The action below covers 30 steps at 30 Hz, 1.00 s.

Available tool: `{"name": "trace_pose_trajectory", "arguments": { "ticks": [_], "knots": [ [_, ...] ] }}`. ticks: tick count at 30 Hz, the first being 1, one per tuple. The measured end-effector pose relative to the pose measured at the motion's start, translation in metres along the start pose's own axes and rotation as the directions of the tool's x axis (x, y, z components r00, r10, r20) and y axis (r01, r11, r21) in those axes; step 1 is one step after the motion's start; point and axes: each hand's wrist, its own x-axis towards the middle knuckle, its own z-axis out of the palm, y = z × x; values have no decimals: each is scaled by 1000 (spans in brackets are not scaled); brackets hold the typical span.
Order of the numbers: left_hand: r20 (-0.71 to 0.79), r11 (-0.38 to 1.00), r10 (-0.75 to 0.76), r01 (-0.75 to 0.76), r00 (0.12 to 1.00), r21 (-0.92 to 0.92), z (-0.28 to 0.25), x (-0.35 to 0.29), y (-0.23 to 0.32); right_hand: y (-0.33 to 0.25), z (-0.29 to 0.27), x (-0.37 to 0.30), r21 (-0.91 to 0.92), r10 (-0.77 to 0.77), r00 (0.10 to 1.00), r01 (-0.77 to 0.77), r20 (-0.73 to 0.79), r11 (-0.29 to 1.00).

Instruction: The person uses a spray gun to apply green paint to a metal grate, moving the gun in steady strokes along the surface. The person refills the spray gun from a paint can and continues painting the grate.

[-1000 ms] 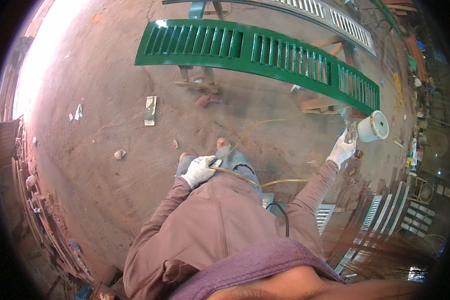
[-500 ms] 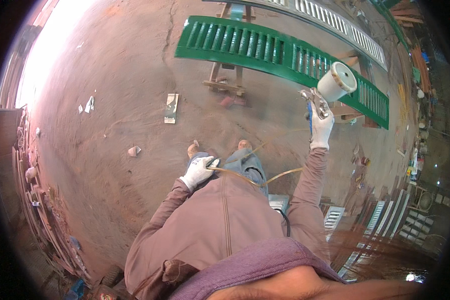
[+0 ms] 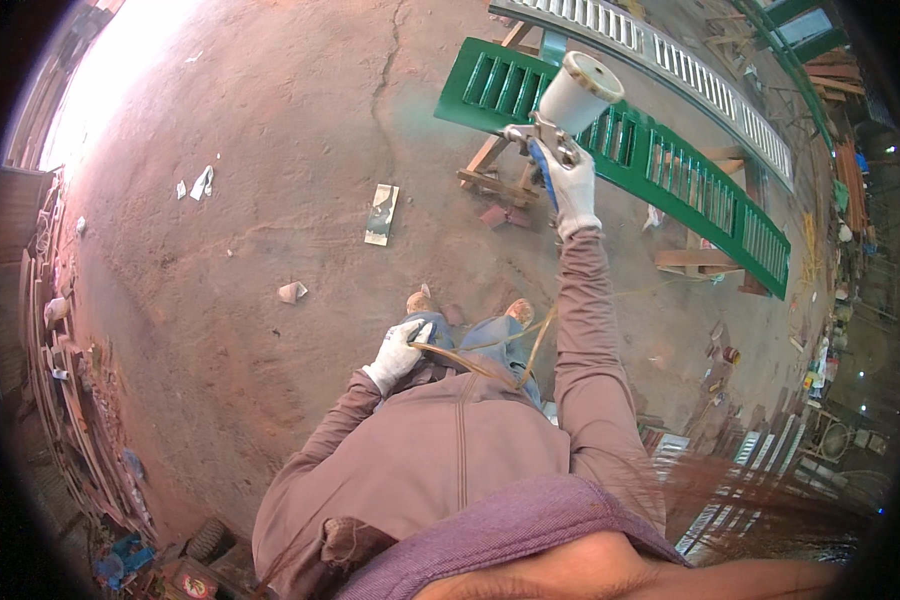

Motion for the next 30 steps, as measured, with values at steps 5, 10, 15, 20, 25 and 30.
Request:
{"name": "trace_pose_trajectory", "arguments": {
  "ticks": [5,10,15,20,25,30],
  "knots": [
    [24,980,-37,41,999,-193,-11,13,13,16,2,5,114,105,994,-100,-40,988],
    [73,965,-131,144,989,-218,-19,26,23,14,-71,-40,-133,-17,950,-26,-312,991],
    [158,924,-201,241,967,-298,-17,48,23,21,-140,-98,-247,-138,742,-38,-655,968],
    [263,988,-151,143,953,50,-8,61,-8,23,-134,-117,-572,-367,684,-91,-631,815],
    [247,980,-196,178,949,93,6,43,-19,28,-74,-118,8,113,937,-117,-332,993],
    [88,959,-265,271,960,-76,34,15,-58,54,-34,-119,124,-133,985,146,-107,982]
  ]
}}
